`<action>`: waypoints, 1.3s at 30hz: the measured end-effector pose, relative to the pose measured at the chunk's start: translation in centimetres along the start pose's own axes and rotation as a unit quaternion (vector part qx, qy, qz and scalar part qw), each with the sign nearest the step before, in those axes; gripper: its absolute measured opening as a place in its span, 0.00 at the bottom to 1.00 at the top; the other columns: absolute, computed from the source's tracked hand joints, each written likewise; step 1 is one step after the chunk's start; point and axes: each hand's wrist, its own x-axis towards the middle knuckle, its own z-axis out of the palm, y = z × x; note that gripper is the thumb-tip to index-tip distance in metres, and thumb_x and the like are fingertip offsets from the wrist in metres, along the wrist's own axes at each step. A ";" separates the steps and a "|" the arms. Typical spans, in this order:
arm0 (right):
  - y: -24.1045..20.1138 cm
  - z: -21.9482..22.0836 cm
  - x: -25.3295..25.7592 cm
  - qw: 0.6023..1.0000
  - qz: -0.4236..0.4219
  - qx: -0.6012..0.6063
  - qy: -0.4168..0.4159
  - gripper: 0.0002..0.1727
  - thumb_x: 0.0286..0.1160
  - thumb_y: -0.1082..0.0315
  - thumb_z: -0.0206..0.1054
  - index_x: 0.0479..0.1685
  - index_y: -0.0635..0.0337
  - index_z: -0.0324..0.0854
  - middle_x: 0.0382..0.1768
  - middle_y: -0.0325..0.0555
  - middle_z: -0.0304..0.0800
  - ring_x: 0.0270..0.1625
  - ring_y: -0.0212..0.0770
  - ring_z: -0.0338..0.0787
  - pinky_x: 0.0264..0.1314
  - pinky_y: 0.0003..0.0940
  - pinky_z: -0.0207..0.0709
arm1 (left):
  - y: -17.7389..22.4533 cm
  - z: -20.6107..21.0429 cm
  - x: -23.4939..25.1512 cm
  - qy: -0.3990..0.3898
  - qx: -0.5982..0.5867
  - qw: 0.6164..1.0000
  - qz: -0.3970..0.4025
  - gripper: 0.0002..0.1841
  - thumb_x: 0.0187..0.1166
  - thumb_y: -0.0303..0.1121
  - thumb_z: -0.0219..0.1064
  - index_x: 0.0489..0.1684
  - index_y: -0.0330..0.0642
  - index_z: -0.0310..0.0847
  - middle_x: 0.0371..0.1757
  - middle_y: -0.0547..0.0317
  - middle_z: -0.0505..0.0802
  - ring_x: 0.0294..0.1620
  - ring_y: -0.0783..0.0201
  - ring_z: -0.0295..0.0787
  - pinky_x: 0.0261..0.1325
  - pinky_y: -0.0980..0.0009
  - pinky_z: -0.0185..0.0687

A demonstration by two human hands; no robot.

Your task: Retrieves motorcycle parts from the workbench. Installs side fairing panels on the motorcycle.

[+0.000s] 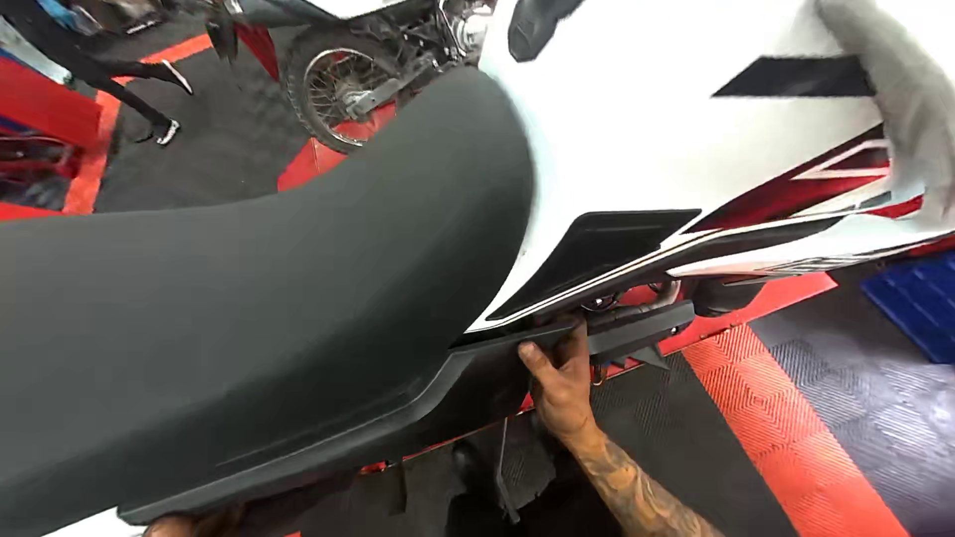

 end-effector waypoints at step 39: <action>-0.8 0.2 1.8 0.948 -0.020 -0.313 0.045 0.39 0.61 0.40 0.81 0.67 0.52 0.74 0.48 0.37 0.91 0.50 0.32 0.93 0.55 0.36 0.91 | -0.1 2.0 -1.2 0.065 0.017 0.997 0.030 0.19 0.95 0.41 0.48 0.41 0.36 0.77 0.22 0.67 0.88 0.24 0.73 0.89 0.33 0.74 0.90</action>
